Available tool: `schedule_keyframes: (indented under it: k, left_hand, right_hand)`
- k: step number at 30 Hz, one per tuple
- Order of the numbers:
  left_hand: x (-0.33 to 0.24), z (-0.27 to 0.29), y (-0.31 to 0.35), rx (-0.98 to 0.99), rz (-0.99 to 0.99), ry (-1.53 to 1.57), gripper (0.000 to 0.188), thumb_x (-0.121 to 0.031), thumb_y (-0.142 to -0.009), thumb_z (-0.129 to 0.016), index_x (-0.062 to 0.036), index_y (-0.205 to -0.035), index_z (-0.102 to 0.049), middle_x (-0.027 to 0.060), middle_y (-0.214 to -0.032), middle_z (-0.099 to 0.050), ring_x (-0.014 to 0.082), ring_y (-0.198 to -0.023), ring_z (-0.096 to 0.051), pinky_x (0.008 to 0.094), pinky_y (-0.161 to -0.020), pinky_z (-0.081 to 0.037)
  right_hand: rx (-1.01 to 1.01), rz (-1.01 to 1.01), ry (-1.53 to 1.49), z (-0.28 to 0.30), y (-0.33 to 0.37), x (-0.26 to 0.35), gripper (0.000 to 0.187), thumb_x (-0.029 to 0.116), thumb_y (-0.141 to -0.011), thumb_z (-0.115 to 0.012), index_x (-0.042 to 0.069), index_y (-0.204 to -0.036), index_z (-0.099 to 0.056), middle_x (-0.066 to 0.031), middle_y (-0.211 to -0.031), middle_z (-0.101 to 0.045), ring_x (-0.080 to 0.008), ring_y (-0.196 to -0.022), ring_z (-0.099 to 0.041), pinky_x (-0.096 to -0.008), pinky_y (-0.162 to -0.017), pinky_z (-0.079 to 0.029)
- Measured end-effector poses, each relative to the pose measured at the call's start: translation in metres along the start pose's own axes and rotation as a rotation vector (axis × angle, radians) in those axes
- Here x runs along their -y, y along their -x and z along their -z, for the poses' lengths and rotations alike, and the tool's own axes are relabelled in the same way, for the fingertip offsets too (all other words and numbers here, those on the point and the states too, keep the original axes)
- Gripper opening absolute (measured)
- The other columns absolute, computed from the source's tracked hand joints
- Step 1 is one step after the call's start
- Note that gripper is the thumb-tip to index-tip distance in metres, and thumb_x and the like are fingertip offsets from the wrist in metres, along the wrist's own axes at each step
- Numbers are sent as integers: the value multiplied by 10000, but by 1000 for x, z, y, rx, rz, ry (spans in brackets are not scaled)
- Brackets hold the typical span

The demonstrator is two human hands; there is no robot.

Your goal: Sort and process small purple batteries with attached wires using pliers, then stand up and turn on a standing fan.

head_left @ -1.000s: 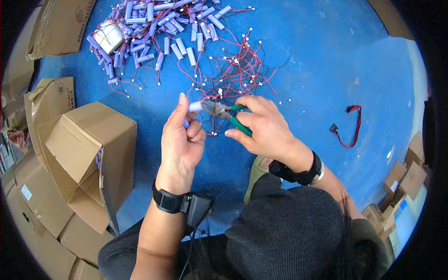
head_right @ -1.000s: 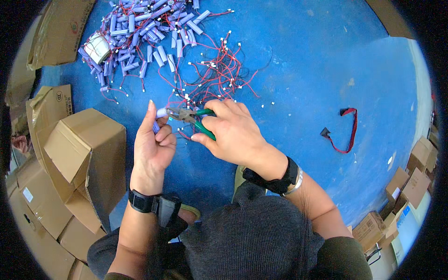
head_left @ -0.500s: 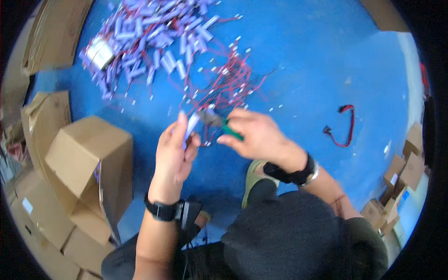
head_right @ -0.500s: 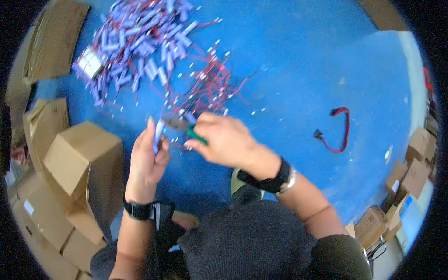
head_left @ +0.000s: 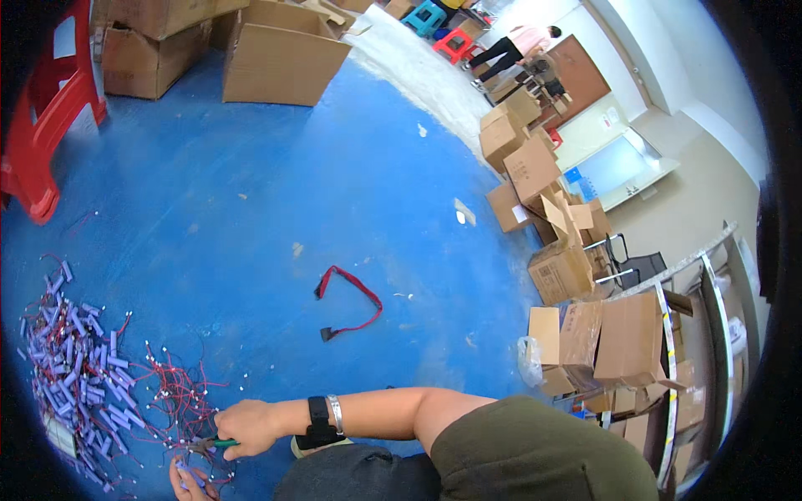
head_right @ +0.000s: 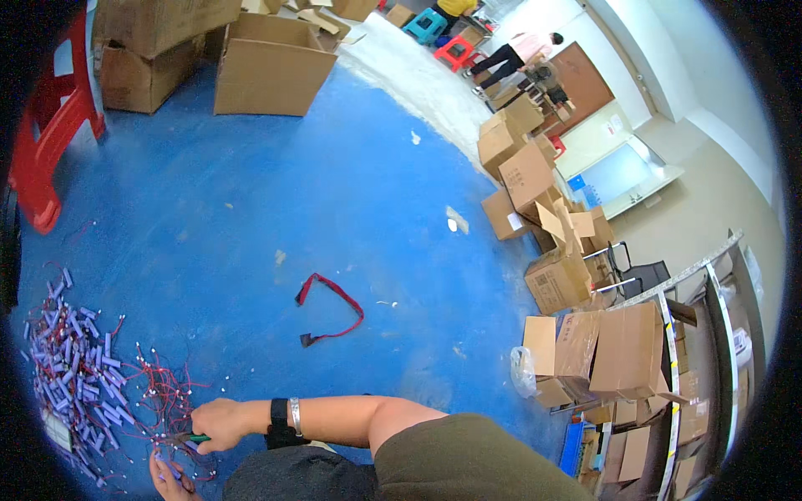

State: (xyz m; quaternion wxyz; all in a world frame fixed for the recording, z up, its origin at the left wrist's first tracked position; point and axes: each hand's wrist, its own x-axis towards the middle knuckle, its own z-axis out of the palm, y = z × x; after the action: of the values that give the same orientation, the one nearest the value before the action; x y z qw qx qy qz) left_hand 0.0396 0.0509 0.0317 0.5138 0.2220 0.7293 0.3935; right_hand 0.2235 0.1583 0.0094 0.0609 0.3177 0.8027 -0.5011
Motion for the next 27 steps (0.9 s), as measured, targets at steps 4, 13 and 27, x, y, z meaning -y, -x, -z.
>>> schedule_keyframes:
  k: [4,13,27]
  left_hand:
    - [1,-4,-2,56,12,109,442,-290,-923,-484,54,-1199,-452,129,-1086,-526,185,-926,-495,289,-802,-415]
    - [-13,6,8,173,37,165,422,-289,-924,-484,11,-1218,-450,108,-1143,-496,182,-971,-489,286,-825,-411]
    - [-2,22,-1,276,-31,36,382,-277,-936,-463,-13,-1211,-476,24,-948,-530,51,-627,-377,175,-527,-281]
  right_hand:
    - [82,46,-170,-10,-1,-1,395,372,-755,-619,-13,-685,-566,-162,-877,-521,-346,-851,-538,-419,-676,-427]
    - [47,85,-261,-28,-14,-3,399,348,-733,-633,-27,-645,-529,-167,-821,-516,-353,-816,-535,-429,-671,-417]
    - [88,74,-304,-26,-17,4,393,335,-719,-643,-38,-644,-541,-187,-807,-520,-372,-808,-535,-445,-652,-408]
